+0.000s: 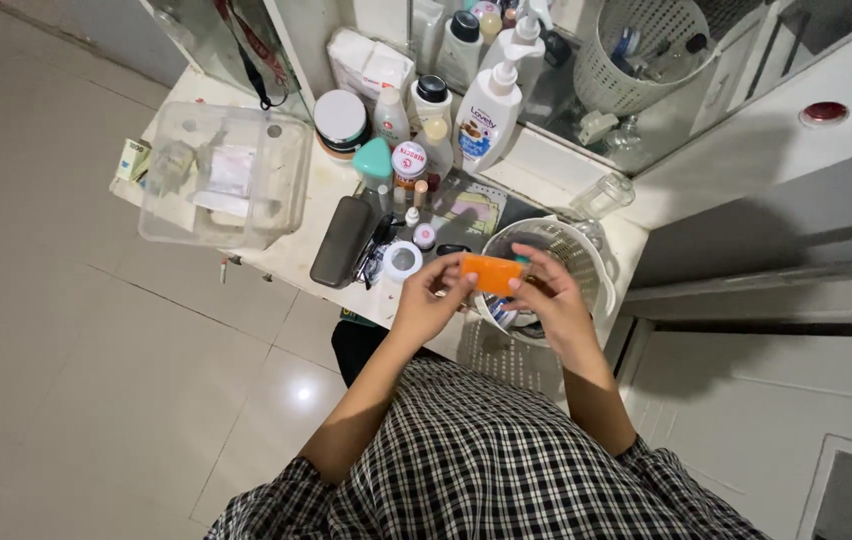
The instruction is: The person removes various small items from a white basket and places them on a bathroom vanity counter. Items include bottles, jars, a wallet, a phone, and a small cloth. The person handles each item individually and arranges them on the counter.
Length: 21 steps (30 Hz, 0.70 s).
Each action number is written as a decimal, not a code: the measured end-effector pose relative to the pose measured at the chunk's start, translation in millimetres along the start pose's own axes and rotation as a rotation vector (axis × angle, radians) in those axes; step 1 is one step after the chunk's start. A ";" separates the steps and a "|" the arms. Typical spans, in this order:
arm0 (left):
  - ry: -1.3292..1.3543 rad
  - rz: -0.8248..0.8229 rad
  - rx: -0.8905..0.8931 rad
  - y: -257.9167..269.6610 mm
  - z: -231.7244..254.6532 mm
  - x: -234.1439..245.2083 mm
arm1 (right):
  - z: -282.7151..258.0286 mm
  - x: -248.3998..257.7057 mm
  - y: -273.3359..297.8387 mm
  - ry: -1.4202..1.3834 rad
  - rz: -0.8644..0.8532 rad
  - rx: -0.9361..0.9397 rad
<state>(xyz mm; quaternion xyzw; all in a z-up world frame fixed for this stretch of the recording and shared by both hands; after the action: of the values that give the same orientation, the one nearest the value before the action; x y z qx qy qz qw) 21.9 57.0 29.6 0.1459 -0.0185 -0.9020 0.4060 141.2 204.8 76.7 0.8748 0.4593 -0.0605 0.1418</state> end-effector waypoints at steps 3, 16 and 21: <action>-0.021 0.037 -0.014 0.6 6.8 9.4 | 10.3 1.5 -3.2 0.104 -0.031 0.028; -0.167 0.017 -0.186 -9.6 12.8 42.3 | 29.4 -29.9 -9.7 0.269 -0.004 0.133; -0.258 -0.003 -0.304 -17.5 15.4 58.9 | 44.2 -38.2 -23.4 0.248 0.059 0.139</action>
<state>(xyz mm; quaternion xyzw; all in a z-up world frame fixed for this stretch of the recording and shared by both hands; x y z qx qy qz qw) -32.1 23.9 27.1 -0.0337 0.0664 -0.9062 0.4162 101.3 173.9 39.1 0.8965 0.4419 0.0205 0.0249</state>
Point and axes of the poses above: each hand's wrist, its own y-axis away from the middle knuckle, its own x-axis out of the back of the hand, z = x × y, the point moved 2 cm from there along -y, towards the middle knuckle, and after that the axes turned 4 degrees about -z, right-handed, at the moved point
